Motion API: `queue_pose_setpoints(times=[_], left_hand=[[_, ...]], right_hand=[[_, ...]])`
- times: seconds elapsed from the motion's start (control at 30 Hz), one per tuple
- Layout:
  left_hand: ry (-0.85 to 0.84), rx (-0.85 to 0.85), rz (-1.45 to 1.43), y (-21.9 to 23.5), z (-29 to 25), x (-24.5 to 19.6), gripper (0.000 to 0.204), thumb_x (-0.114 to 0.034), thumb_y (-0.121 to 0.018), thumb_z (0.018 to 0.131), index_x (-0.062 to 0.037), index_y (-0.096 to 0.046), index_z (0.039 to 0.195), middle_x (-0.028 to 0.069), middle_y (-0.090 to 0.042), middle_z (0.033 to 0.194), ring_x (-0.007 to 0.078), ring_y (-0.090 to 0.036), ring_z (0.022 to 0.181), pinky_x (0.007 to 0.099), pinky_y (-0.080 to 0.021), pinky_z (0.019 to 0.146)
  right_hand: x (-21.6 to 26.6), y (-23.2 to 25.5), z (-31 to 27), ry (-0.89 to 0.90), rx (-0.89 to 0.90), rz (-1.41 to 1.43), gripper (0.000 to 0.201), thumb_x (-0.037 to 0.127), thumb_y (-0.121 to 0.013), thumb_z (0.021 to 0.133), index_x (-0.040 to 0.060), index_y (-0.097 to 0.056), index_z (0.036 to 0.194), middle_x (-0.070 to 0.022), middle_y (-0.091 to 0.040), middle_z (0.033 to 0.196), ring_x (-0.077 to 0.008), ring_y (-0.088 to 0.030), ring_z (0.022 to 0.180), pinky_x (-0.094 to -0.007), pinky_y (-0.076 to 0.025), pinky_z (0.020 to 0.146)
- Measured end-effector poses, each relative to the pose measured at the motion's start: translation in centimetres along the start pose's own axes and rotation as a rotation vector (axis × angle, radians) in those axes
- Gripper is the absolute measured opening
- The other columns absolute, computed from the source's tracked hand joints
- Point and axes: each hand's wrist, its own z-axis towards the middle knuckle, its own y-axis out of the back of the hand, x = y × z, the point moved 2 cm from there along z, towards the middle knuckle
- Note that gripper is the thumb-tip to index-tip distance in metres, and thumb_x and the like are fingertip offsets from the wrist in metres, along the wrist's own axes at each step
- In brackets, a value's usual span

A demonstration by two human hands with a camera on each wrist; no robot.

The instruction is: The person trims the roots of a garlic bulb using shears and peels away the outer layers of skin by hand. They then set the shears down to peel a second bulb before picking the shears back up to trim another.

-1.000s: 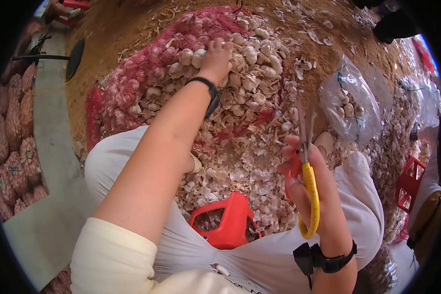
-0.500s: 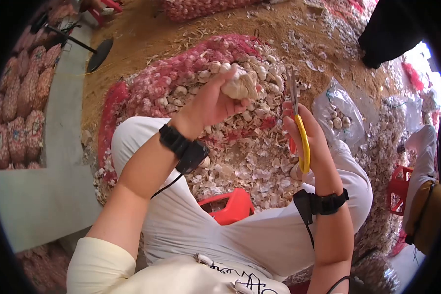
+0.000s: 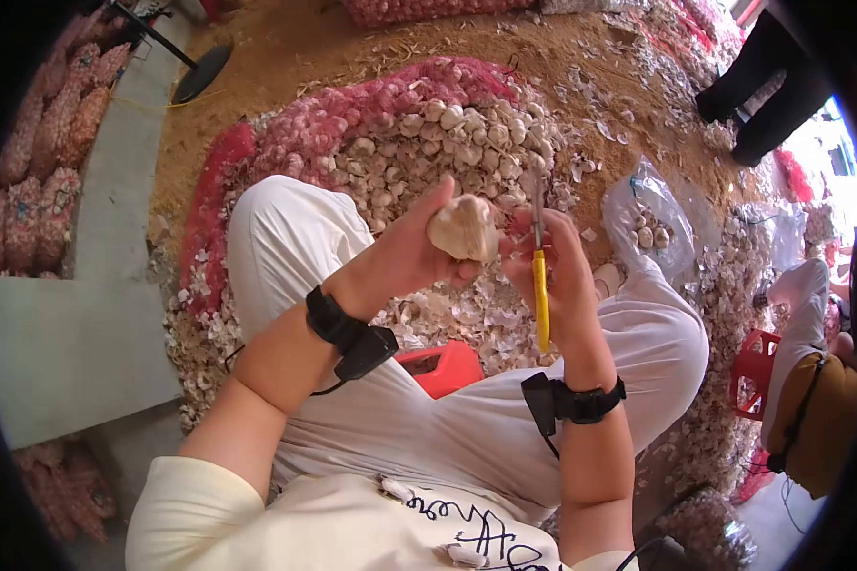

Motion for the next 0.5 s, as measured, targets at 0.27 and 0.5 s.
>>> queue_pose_setpoints(times=[0.27,0.5], left_hand=[[0.181,-0.058,0.254,2.4,1.2,2.8,0.063,-0.065,-0.025,0.095,-0.0098,-0.056,0.102,0.0059,-0.063,0.087,0.0166,-0.061,0.068,0.0291,-0.048,0.053],[-0.229,-0.256,0.576,0.0,0.7,3.3,0.062,-0.060,-0.040,0.095,-0.0048,-0.044,0.124,0.0063,-0.058,0.085,0.0120,-0.057,0.066,0.0252,-0.047,0.056]], right_hand=[[0.9,-0.8,0.7,0.211,0.208,-0.268,0.058,0.003,-0.078,0.066,0.0042,-0.053,0.119,-0.0155,-0.051,0.118,-0.0345,-0.055,0.101,-0.0397,-0.050,0.082],[-1.3,-0.7,1.0,-0.083,-0.013,-0.016,0.043,0.002,-0.073,0.074,0.0045,-0.053,0.111,-0.0115,-0.057,0.104,-0.0256,-0.059,0.091,-0.0316,-0.049,0.076]])
